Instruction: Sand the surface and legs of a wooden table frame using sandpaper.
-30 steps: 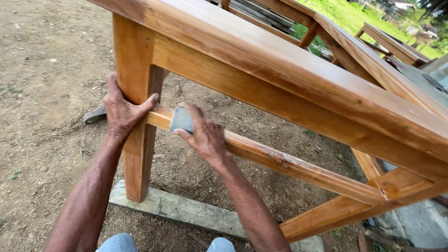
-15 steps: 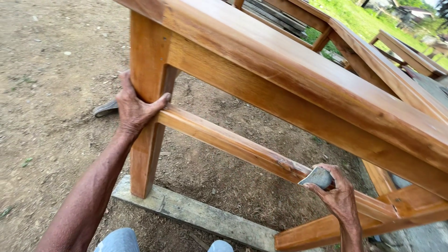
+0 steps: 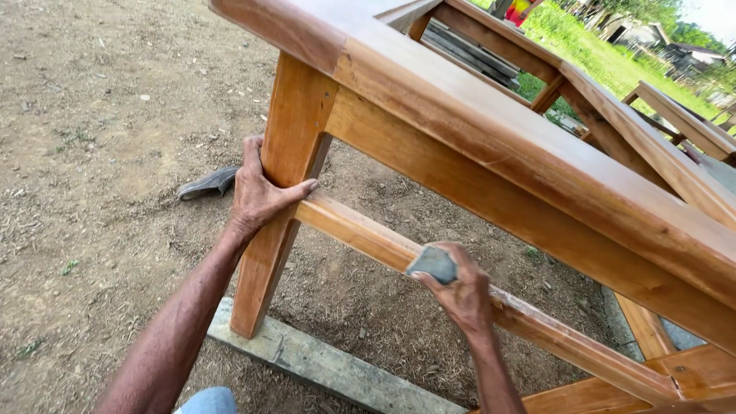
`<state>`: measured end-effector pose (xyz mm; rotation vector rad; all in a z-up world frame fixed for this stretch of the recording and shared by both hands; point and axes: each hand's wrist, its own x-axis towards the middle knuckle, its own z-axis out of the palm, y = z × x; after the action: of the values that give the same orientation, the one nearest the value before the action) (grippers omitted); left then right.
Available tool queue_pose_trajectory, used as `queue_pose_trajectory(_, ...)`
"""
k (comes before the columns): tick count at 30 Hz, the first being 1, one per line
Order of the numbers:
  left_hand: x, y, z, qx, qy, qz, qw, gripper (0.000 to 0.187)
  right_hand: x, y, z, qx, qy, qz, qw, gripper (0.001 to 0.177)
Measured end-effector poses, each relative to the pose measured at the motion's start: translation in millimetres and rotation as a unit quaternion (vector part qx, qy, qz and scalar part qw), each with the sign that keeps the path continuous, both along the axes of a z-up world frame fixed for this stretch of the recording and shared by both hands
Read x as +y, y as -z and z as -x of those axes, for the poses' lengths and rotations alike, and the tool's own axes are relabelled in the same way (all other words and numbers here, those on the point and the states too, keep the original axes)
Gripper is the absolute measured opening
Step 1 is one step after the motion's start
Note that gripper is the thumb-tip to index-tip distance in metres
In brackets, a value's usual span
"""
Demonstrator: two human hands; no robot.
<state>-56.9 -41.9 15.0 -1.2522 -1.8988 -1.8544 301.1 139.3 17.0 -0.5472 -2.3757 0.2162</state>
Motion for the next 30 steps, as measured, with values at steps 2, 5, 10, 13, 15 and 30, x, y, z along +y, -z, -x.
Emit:
queue_pose_trajectory(2, 2, 0, 1, 0.001, -0.006, 0.0, 1.0, 0.092, -13, -4, 30, 0.005, -0.013, 0.003, 1.0, 0.058)
queue_pose_trajectory(5, 3, 3, 2, -0.009, -0.014, 0.01, 1.0, 0.094, -38, -9, 80, -0.001, -0.033, 0.033, 0.999, 0.056)
queue_pose_trajectory(10, 7, 7, 5, -0.009, -0.002, 0.019, 1.0, 0.093, -65, -9, 149, -0.008, -0.058, -0.03, 0.998, 0.061)
queue_pose_trajectory(13, 7, 11, 3, 0.009, -0.009, 0.01, 1.0, 0.091, -73, -17, 146, -0.03, -0.052, -0.042, 0.997, 0.066)
queue_pose_trajectory(15, 5, 10, 1, 0.011, -0.014, 0.011, 1.0, 0.089, -67, -16, 131, -0.049, -0.039, -0.043, 0.997, 0.066)
queue_pose_trajectory(30, 9, 47, 22, 0.077, -0.046, 0.031, 0.995, 0.084, 39, -3, -179, -0.002, 0.153, 0.027, 0.988, 0.067)
